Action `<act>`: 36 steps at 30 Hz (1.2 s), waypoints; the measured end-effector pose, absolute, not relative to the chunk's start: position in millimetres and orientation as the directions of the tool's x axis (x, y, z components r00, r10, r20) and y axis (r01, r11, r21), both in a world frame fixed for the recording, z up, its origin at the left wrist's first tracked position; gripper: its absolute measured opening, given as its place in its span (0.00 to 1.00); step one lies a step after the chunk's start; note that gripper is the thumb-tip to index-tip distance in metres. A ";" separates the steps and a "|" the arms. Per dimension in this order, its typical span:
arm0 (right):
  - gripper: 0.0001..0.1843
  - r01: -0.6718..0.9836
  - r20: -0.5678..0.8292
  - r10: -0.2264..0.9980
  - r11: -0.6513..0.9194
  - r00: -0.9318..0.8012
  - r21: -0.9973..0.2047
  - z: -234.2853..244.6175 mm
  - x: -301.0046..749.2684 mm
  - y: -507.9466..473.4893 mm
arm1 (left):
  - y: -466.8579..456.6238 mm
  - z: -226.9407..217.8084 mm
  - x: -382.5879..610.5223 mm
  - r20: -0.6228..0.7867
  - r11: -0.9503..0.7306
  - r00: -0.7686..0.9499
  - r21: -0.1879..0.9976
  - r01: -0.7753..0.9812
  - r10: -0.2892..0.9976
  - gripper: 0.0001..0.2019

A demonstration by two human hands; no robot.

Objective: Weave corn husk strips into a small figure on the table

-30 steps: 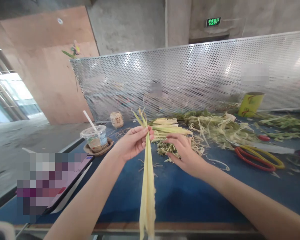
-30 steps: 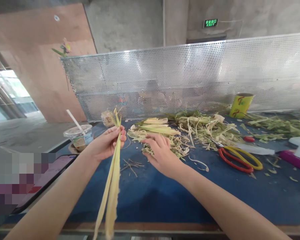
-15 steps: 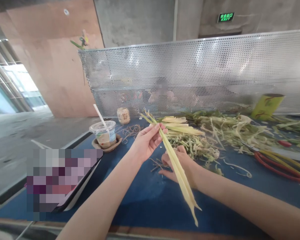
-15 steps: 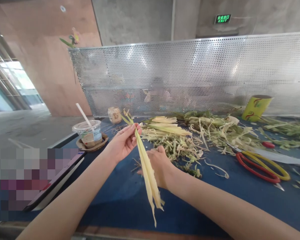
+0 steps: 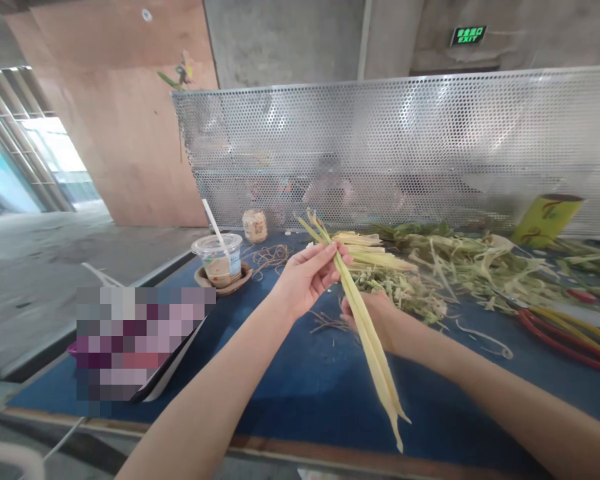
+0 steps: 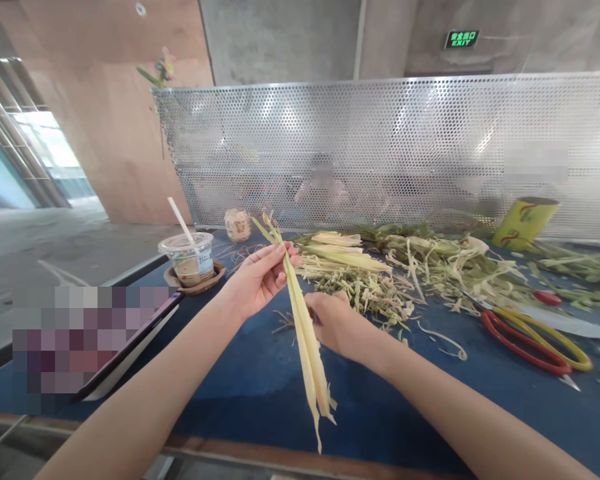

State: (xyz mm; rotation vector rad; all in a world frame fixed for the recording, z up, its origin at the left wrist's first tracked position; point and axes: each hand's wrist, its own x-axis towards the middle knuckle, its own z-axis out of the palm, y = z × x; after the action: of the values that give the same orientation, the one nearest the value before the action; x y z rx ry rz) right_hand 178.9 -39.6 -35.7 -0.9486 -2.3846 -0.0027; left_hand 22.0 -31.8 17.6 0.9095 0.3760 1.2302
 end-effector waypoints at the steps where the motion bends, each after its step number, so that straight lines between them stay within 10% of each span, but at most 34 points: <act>1: 0.06 0.627 0.482 0.656 0.738 -0.581 -0.250 -32.5 182.2 -37.1 | -31.8 18.3 21.9 0.215 0.047 0.325 0.767 -0.639 0.921 0.09; 5: 0.08 0.434 0.262 0.840 0.483 -0.475 -0.761 -22.6 192.7 -28.9 | -31.6 17.7 22.4 0.189 0.046 0.335 0.810 -0.585 0.923 0.07; 8: 0.12 0.263 0.160 0.887 0.294 -0.433 -0.919 -14.1 197.0 -27.8 | -32.1 13.3 24.3 0.185 0.053 0.399 0.856 -0.515 0.898 0.05; 19: 0.21 -0.049 0.369 0.878 0.373 -0.306 -0.927 28.5 212.2 -48.9 | -54.9 16.8 39.2 0.178 0.093 0.517 0.885 -0.455 0.837 0.20; 36: 0.27 -0.117 0.159 0.818 0.112 -0.554 -0.987 31.8 215.9 -54.9 | -61.7 11.3 49.0 0.155 0.075 0.555 0.926 -0.370 0.818 0.10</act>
State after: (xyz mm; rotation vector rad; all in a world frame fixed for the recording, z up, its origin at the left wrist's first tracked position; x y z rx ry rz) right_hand 215.9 -54.9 31.8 -0.6984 -1.6272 1.5472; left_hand 49.0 -61.7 11.3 1.1855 0.4679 0.9403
